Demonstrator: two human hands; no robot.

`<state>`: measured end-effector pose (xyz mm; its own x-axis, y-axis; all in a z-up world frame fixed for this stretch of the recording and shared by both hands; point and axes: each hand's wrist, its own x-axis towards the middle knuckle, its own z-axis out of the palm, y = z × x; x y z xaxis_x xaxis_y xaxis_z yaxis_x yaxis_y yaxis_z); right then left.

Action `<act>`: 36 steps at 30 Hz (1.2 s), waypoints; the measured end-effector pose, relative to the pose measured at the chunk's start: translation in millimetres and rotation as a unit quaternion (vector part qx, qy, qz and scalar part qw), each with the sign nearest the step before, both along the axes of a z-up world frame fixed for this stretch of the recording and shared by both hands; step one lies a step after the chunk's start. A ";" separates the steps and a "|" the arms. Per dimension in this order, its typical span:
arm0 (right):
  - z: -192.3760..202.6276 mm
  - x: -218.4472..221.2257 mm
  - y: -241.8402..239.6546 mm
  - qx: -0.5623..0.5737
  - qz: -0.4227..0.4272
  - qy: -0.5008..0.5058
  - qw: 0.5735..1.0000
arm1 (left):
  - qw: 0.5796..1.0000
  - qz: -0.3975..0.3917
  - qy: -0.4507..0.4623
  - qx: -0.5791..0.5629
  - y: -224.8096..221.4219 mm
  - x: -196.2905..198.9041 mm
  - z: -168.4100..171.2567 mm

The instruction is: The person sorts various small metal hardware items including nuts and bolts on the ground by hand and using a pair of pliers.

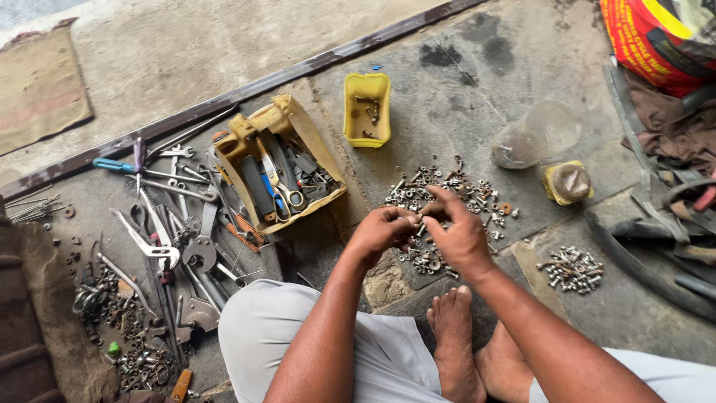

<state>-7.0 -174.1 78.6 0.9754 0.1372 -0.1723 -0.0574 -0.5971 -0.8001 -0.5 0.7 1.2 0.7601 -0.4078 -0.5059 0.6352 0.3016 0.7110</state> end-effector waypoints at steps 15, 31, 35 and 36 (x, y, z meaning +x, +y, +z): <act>-58.9 -20.2 -42.4 -0.081 -0.014 -0.091 0.992 | 0.997 -0.016 0.035 0.070 8.8 0.3 -21.1; -121.0 14.4 -121.0 -0.381 -0.057 0.008 0.923 | 0.990 -0.038 0.044 0.125 2.9 0.1 -13.7; -126.3 13.9 -114.7 -0.379 -0.074 -0.038 0.922 | 0.990 -0.029 0.060 0.123 3.1 1.1 -13.0; -125.5 16.8 -112.0 -0.348 -0.081 -0.035 0.933 | 0.991 -0.024 0.057 0.120 2.9 2.8 -13.4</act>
<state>9.8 -286.1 -46.8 0.9859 -0.1343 -0.0996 -0.1539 -0.9615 -0.2275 2.3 3.6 -12.2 0.6748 -0.2991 -0.6747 0.7254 0.1001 0.6810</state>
